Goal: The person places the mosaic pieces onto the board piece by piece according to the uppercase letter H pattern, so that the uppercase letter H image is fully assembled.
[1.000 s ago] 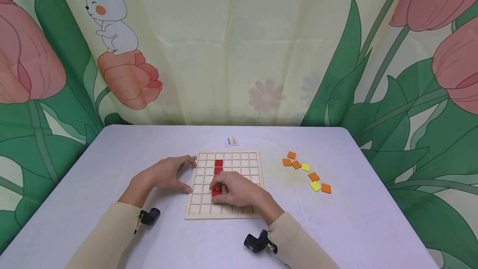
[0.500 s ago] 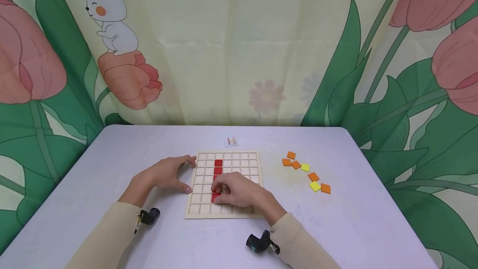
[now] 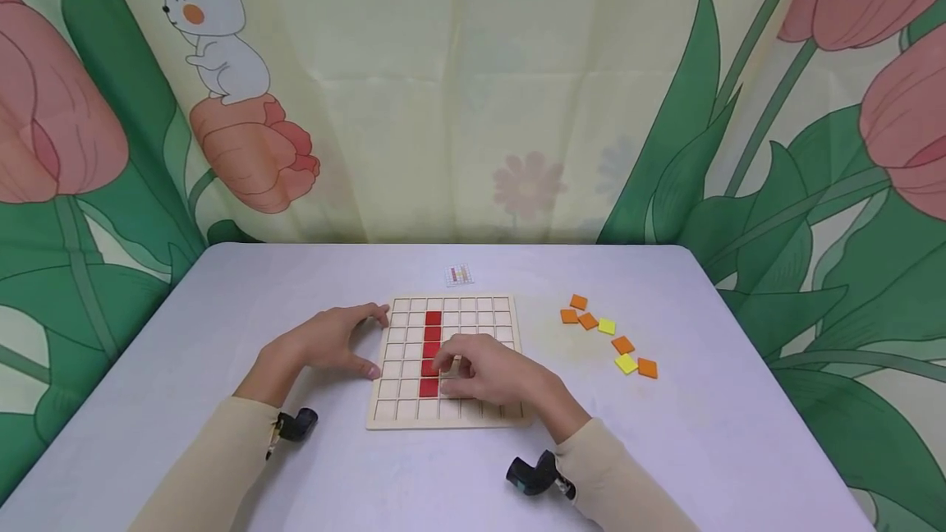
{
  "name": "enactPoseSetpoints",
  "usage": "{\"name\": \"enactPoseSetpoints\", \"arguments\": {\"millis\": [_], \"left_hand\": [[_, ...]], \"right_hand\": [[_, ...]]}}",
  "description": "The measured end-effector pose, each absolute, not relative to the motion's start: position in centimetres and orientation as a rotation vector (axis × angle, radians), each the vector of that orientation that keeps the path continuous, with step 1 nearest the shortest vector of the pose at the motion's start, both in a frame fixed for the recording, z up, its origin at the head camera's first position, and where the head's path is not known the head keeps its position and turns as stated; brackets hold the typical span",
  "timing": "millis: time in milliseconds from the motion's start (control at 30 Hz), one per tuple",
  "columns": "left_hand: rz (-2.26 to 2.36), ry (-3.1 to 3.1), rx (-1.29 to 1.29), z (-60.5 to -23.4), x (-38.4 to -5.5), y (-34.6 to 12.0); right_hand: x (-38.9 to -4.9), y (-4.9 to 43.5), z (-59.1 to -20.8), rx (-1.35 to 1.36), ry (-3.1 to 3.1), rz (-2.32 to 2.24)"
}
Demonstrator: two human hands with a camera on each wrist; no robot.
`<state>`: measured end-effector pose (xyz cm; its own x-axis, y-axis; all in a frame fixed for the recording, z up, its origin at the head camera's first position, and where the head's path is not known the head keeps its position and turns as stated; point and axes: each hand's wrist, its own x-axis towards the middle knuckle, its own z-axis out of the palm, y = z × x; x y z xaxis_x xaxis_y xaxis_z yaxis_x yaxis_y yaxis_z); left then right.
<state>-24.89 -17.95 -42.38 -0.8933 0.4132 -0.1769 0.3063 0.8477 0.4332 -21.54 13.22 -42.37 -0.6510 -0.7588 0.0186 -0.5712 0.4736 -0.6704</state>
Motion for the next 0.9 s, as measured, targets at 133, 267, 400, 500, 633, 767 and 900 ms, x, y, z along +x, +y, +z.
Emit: {"name": "enactPoseSetpoints", "arguments": {"millis": [133,267,400,500,633,767,900], "left_hand": [[0.574,2.767,0.542,-42.1,-24.9,-17.9],[0.576,2.765,0.537,-41.7,-24.9,-17.9],[0.563,2.759,0.512,-41.8,-24.7,-18.1],[0.564,2.750,0.508,-41.9,-24.7,-18.2],[0.577,2.746,0.532,-41.9,-24.9,-17.9],[0.581,2.742,0.532,-41.8,-24.9,-17.6],[0.576,2.738,0.522,-41.8,-24.9,-17.5]], "right_hand": [[-21.7,14.9,-42.1,-1.140,2.475,-0.997],[-21.7,16.7,-42.1,-1.073,2.498,-1.024],[-21.3,18.1,-42.2,-1.012,2.516,-1.022],[-21.1,19.1,-42.2,-0.977,2.540,-1.033],[-21.0,20.6,-42.0,-0.937,2.591,-1.051],[-21.0,21.9,-42.1,-0.926,2.616,-1.047],[-20.7,23.3,-42.3,-0.882,2.641,-1.030]]}}
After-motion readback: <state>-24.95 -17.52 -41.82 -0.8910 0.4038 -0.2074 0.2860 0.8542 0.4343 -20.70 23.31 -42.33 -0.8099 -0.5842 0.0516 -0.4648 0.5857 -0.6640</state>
